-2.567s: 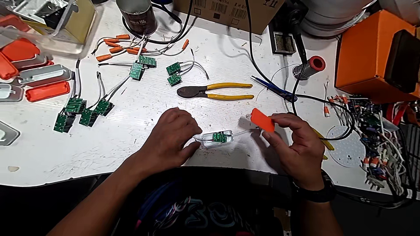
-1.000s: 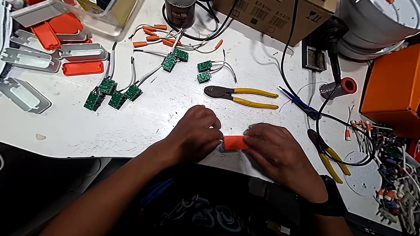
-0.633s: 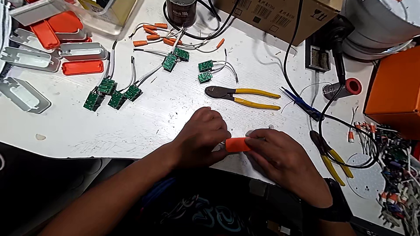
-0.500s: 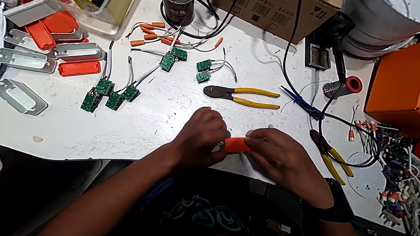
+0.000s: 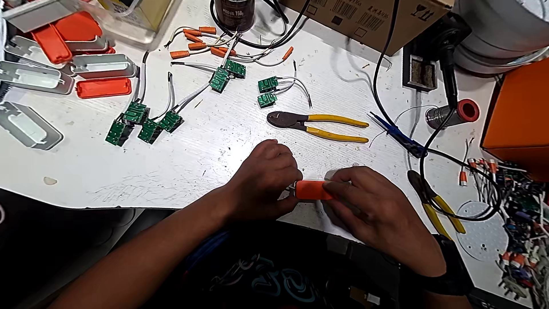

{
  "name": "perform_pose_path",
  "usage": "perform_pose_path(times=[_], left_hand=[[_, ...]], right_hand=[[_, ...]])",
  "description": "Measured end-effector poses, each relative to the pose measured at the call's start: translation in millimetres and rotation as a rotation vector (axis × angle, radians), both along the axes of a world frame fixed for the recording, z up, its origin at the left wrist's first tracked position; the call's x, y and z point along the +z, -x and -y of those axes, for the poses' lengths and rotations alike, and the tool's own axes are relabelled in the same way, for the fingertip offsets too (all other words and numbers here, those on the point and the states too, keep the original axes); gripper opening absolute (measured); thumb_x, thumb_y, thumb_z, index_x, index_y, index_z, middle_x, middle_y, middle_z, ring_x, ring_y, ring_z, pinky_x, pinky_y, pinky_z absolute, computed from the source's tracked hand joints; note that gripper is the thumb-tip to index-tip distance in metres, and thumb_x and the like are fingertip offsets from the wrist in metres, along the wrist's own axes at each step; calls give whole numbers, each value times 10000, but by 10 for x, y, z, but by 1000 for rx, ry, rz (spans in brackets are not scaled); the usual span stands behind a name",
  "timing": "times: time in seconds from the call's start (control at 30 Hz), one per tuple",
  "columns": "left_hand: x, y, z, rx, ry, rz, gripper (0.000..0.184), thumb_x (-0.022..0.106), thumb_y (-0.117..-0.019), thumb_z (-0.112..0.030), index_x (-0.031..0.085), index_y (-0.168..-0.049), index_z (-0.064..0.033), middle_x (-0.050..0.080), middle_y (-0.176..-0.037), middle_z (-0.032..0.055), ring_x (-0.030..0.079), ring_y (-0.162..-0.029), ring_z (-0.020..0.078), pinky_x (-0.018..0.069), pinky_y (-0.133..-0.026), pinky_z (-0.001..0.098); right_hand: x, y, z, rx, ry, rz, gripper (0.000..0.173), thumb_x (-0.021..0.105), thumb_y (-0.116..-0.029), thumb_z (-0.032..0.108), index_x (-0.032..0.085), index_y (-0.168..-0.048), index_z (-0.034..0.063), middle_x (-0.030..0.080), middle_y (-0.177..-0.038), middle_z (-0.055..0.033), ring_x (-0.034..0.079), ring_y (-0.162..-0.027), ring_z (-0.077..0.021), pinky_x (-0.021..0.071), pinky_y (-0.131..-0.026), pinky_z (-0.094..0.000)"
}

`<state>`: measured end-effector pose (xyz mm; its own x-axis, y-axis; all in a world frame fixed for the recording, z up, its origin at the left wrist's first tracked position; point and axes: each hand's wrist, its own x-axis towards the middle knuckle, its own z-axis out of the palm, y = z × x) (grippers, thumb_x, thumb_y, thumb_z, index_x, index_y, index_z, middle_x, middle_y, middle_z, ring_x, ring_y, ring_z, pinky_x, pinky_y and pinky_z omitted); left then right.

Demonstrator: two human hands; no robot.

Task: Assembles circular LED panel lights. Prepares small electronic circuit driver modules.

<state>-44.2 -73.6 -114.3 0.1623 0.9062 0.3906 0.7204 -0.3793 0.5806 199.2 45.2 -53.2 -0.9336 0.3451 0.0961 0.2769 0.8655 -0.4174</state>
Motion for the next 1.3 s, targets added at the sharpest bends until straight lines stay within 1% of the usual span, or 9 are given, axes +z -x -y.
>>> perform_pose_path(times=[0.23, 0.4, 0.6, 0.8, 0.9, 1.03, 1.1, 1.17, 1.3], left_hand=[[4, 5, 1, -3, 9, 8, 234, 722, -903, -388, 763, -966, -166, 712, -954, -31, 626, -1140, 178, 364, -1162, 511], [-13, 1, 16, -28, -42, 28, 248, 719, -926, -337, 760, -1093, -158, 726, -935, -42, 648, -1088, 152, 381, -1153, 510], [-8, 2, 31, -72, -40, 30, 159, 676, -970, -302, 756, -976, -164, 706, -874, -53, 647, -1062, 142, 389, -1149, 486], [-1, -15, 26, -51, -51, 19, 122, 678, -948, -258, 752, -965, -162, 707, -867, -65, 640, -1047, 138, 380, -1145, 495], [11, -12, 17, -43, -53, -6, 117, 653, -950, -213, 753, -980, -161, 705, -888, -60, 631, -1047, 148, 381, -1140, 500], [9, -7, 11, -36, -51, 5, 130, 650, -930, -192, 764, -987, -164, 714, -901, -64, 632, -1045, 144, 388, -1132, 493], [0, -2, 9, -39, -47, 20, 144, 676, -920, -251, 768, -994, -168, 717, -903, -70, 631, -1052, 141, 377, -1140, 501], [3, -2, 5, -26, -40, 37, 231, 708, -923, -390, 772, -993, -180, 717, -896, -77, 637, -1056, 137, 350, -1158, 534], [54, -48, -19, 1, 18, 39, 179, 683, -945, -339, 750, -906, -178, 700, -864, -74, 648, -1046, 133, 289, -1187, 587]], right_hand=[[14, 32, 1, 22, -13, 30, 250, 578, -1006, 270, 767, -1092, 130, 673, -990, -55, 633, -933, -181, 531, -787, -328], [30, 45, -12, 36, -38, 54, 251, 568, -1008, 277, 766, -1074, 137, 672, -983, -51, 634, -921, -185, 528, -773, -336], [25, 68, -69, 52, 24, 71, 241, 577, -1024, 274, 760, -1107, 141, 672, -1038, -55, 646, -942, -168, 549, -786, -325], [-51, 68, -151, 44, 176, 25, 233, 631, -996, 286, 769, -1116, 141, 679, -1156, -59, 656, -1000, -114, 566, -842, -283], [-58, 58, -160, 63, 191, 22, 246, 639, -1002, 323, 764, -1098, 134, 699, -1073, -27, 661, -987, -109, 563, -838, -279], [-84, 54, -171, 81, 228, 12, 222, 664, -988, 309, 759, -1062, 122, 703, -1062, -30, 666, -977, -105, 567, -827, -269], [-105, 55, -182, 96, 230, 3, 208, 671, -979, 297, 756, -1046, 118, 699, -1051, -31, 665, -968, -107, 566, -820, -269], [-103, 60, -187, 104, 230, 8, 205, 671, -981, 295, 752, -1040, 117, 695, -1041, -33, 662, -956, -110, 563, -814, -273], [-111, 56, -177, 100, 241, -2, 216, 673, -983, 301, 750, -1045, 109, 690, -1024, -42, 659, -931, -113, 560, -788, -274]])
